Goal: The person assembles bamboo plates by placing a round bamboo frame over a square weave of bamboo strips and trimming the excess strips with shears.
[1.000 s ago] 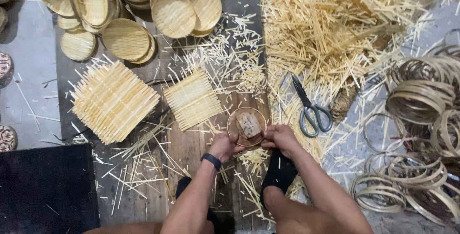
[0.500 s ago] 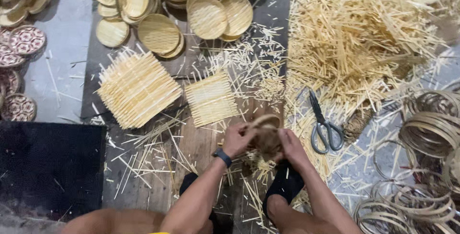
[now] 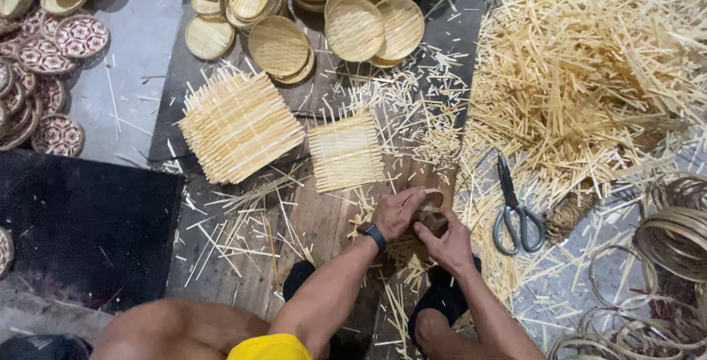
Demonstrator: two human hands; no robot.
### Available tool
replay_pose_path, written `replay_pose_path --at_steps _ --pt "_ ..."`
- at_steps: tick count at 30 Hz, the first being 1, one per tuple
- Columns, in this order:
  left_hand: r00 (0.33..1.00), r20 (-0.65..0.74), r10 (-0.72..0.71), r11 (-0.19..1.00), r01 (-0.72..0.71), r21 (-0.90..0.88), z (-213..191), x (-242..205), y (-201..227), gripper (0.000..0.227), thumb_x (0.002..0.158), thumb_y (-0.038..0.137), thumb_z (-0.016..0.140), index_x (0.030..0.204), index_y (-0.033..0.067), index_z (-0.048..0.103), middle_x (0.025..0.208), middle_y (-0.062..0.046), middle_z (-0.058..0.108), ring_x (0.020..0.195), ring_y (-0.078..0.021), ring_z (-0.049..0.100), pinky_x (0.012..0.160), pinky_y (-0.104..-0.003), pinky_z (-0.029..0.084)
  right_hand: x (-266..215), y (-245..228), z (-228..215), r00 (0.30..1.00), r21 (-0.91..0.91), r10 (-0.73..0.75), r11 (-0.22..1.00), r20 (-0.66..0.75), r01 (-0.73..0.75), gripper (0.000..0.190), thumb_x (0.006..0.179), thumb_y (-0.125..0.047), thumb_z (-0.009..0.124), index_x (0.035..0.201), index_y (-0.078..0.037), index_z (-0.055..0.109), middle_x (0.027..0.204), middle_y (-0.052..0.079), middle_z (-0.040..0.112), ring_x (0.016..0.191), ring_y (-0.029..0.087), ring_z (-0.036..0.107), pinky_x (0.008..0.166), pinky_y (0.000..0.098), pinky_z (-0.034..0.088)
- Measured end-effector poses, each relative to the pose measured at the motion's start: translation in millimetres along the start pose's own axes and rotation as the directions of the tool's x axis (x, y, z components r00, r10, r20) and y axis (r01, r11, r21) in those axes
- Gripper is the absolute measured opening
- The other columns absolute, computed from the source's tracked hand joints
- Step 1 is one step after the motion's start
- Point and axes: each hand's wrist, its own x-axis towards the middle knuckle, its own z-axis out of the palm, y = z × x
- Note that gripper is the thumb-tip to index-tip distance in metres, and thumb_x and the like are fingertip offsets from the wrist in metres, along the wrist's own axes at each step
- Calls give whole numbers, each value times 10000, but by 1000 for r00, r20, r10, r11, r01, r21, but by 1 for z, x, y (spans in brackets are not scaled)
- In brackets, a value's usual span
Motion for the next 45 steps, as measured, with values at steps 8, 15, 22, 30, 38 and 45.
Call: replay_pose_path --at_steps 8,15,22,30,38,45 --pt "942 -176 -285 957 291 9 -53 39 -91 548 993 580 530 1088 109 794 946 -141 756 817 -235 738 689 -336 589 -7 45 -22 995 284 -57 958 86 31 413 813 -274 776 1095 11 677 891 101 701 797 179 653 701 331 531" --pt "896 -334 -292 350 -225 -910 -210 119 11 711 1000 590 330 1426 41 478 1356 -135 646 1123 -217 727 956 -416 611 -11 52 -30 997 363 -52 930 -48 66 355 847 -273 719 1064 6 680 889 59 701 807 144 635 751 288 506" --pt "857 -51 -513 828 479 -292 -124 82 6 609 1006 533 402 1006 23 735 1099 -161 760 934 -279 710 865 -398 583 -10 36 -14 997 544 -1 838 72 -39 404 856 -268 702 1144 10 646 949 97 705 824 179 660 749 325 529" --pt "867 14 -498 779 455 -432 23 -2 -79 503 892 378 721 1217 -6 736 1098 -141 779 979 -231 721 875 -345 580 16 49 -1 956 643 247 709 161 -291 597 983 -468 520 1328 9 620 1123 74 706 941 189 680 797 332 556" --pt "994 -65 82 453 21 891 -88 37 -63 731 773 51 754 1463 137 530 1488 -193 494 1370 -307 487 1169 -456 399 22 61 20 950 671 292 683 110 -287 374 918 -151 695 1247 26 661 986 59 694 803 133 652 690 280 574" --pt "954 204 -218 506 -68 860 -142 47 -39 709 823 209 757 1438 -3 477 1541 -319 370 1395 -438 368 1095 -467 408 20 74 19 958 715 254 645 134 -271 307 992 -202 701 1161 54 675 860 84 657 653 151 610 583 284 550"
